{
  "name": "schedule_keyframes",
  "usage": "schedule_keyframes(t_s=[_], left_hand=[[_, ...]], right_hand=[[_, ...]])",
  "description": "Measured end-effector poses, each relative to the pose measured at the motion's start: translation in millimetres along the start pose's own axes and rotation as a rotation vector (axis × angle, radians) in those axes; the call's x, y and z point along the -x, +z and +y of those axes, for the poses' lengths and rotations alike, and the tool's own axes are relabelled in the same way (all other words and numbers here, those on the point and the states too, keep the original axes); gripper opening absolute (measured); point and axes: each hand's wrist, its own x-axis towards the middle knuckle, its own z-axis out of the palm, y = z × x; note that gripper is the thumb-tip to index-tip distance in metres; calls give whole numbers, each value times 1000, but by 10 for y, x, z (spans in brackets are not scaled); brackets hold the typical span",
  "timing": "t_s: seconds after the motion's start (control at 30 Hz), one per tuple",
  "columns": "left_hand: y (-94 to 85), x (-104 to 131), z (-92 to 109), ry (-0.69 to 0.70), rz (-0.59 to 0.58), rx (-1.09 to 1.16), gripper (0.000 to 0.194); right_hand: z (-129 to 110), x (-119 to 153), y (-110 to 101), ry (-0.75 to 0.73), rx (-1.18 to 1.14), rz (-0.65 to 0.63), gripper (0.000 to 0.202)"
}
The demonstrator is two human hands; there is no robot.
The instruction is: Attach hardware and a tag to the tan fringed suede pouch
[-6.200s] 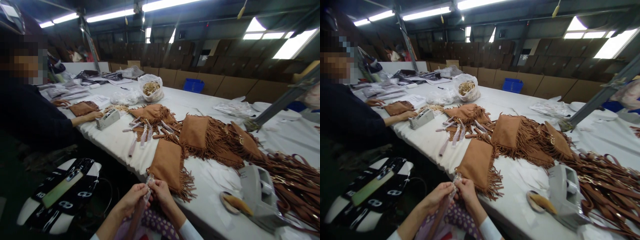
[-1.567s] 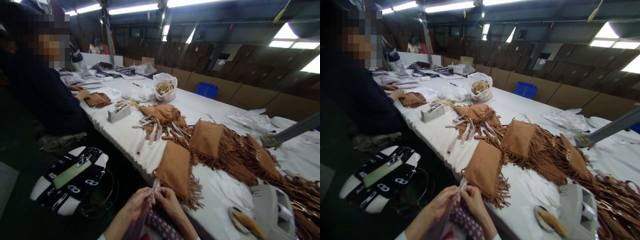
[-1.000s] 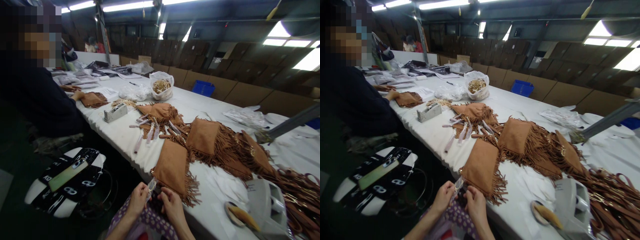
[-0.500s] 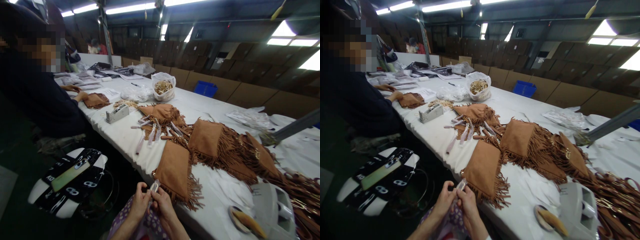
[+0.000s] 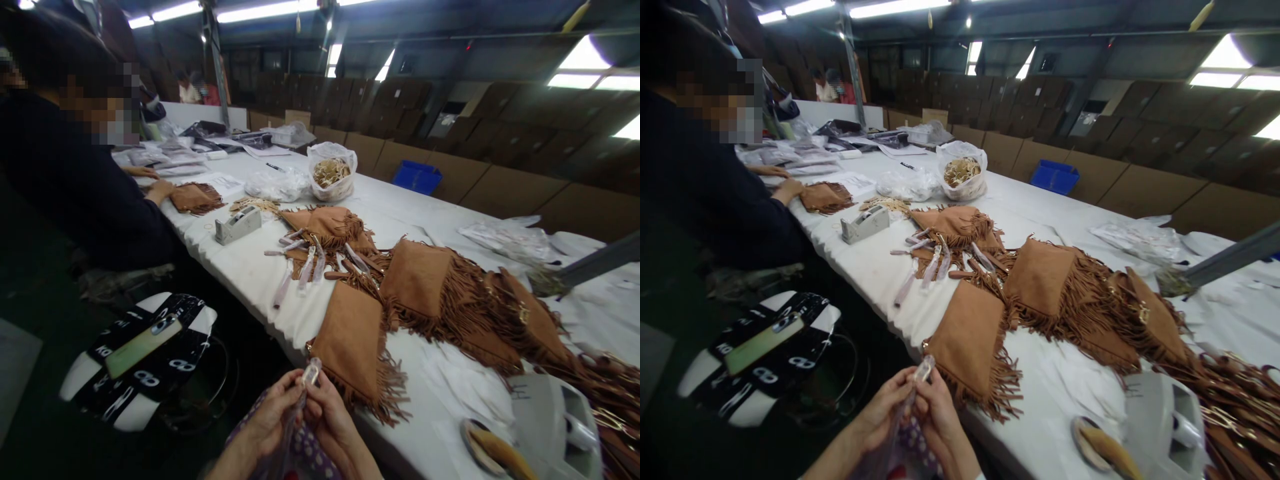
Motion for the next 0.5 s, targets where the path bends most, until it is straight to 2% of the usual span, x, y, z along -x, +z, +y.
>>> schedule_keyframes(t_s=[0.1, 0.2, 0.27, 0.33, 0.43, 0.5], left_hand=[[-73, -3, 25, -154, -93, 85, 44], [-136, -12, 59, -228, -204, 195, 53], [-149, -10, 96, -223, -253, 231, 66], [-134, 1, 144, -210, -285, 212, 70], [-83, 35, 208, -165, -286, 111, 70], [-59, 59, 218, -112, -249, -1, 77]], right_hand=[[-69, 5, -1, 113, -153, -63, 34], [-116, -36, -44, 212, -270, -113, 25], [-132, -73, -69, 283, -266, -160, 18], [-145, -95, -75, 313, -246, -202, 20], [-185, -79, -49, 278, -253, -212, 34], [-221, -37, -41, 278, -242, -183, 47]])
